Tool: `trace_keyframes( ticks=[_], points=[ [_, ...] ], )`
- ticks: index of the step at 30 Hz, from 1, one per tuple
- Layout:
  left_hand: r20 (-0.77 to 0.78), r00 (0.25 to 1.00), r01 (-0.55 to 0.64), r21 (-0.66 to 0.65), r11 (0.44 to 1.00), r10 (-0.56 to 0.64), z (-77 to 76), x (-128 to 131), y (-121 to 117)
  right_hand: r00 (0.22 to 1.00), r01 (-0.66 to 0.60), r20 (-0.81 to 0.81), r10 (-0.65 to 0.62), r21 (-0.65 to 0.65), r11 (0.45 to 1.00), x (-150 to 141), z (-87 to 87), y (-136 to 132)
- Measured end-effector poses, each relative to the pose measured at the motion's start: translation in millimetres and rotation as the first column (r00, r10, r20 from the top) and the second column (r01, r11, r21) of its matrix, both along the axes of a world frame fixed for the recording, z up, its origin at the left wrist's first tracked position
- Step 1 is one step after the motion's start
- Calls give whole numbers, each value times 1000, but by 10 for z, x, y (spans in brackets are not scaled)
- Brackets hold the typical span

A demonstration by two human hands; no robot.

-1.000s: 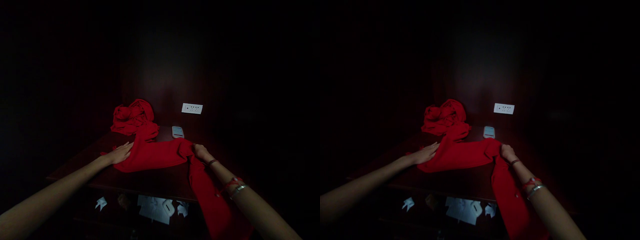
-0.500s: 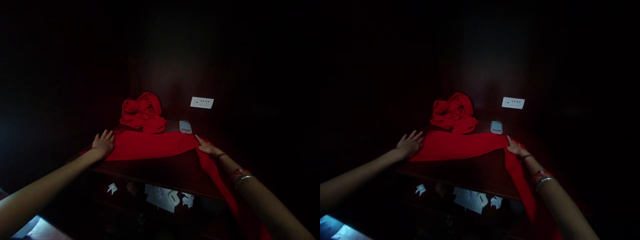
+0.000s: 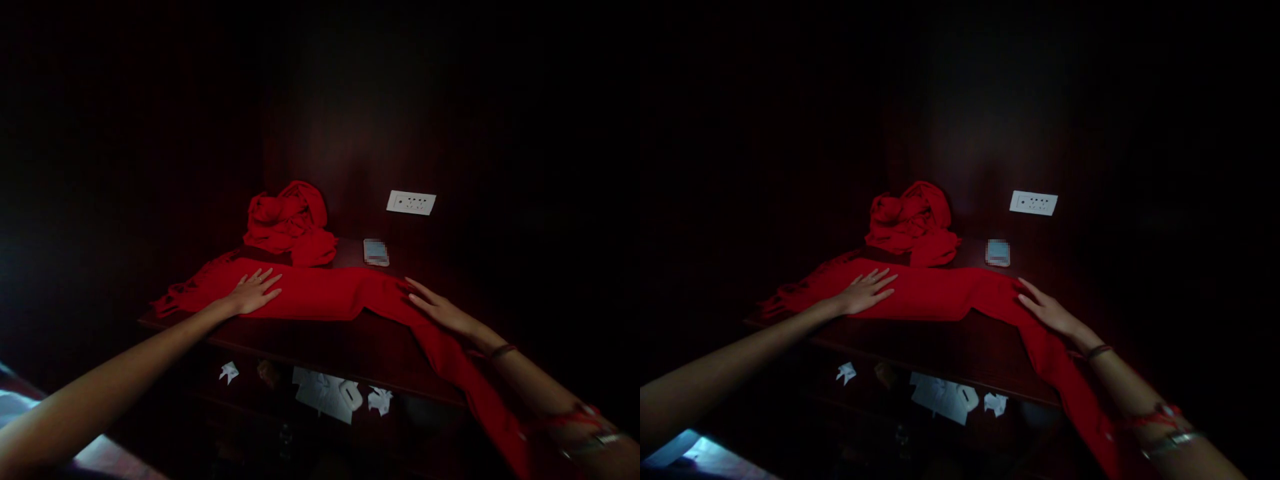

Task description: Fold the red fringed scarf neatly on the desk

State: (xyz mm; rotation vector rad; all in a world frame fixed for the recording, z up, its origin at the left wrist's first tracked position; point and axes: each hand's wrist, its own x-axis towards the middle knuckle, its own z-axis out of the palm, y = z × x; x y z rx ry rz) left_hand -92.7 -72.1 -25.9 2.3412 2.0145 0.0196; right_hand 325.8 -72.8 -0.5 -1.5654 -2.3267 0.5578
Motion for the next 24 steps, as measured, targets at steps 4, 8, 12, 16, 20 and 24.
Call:
trace_keyframes(
  ticks=[4,8,12,16,20,24],
  points=[
    [-29,999,45,-25,999,-45,42,-270,38,976,117,187,-113,-9,993,150,-199,-169],
    [-52,995,81,-31,996,-82,26,-463,62,982,-46,186,34,64,997,282,-229,23],
    [-80,988,134,-25,991,-135,-38,-671,82,919,-211,367,146,145,967,303,-144,370],
    [-107,980,167,-12,986,-167,-43,-843,126,822,-257,562,97,213,943,81,-15,407],
    [-186,971,157,20,987,-151,95,-581,189,822,197,488,-293,239,951,-63,29,87],
    [-63,970,243,213,946,-235,149,204,237,740,542,467,-485,13,840,31,-55,-153]
  ],
)
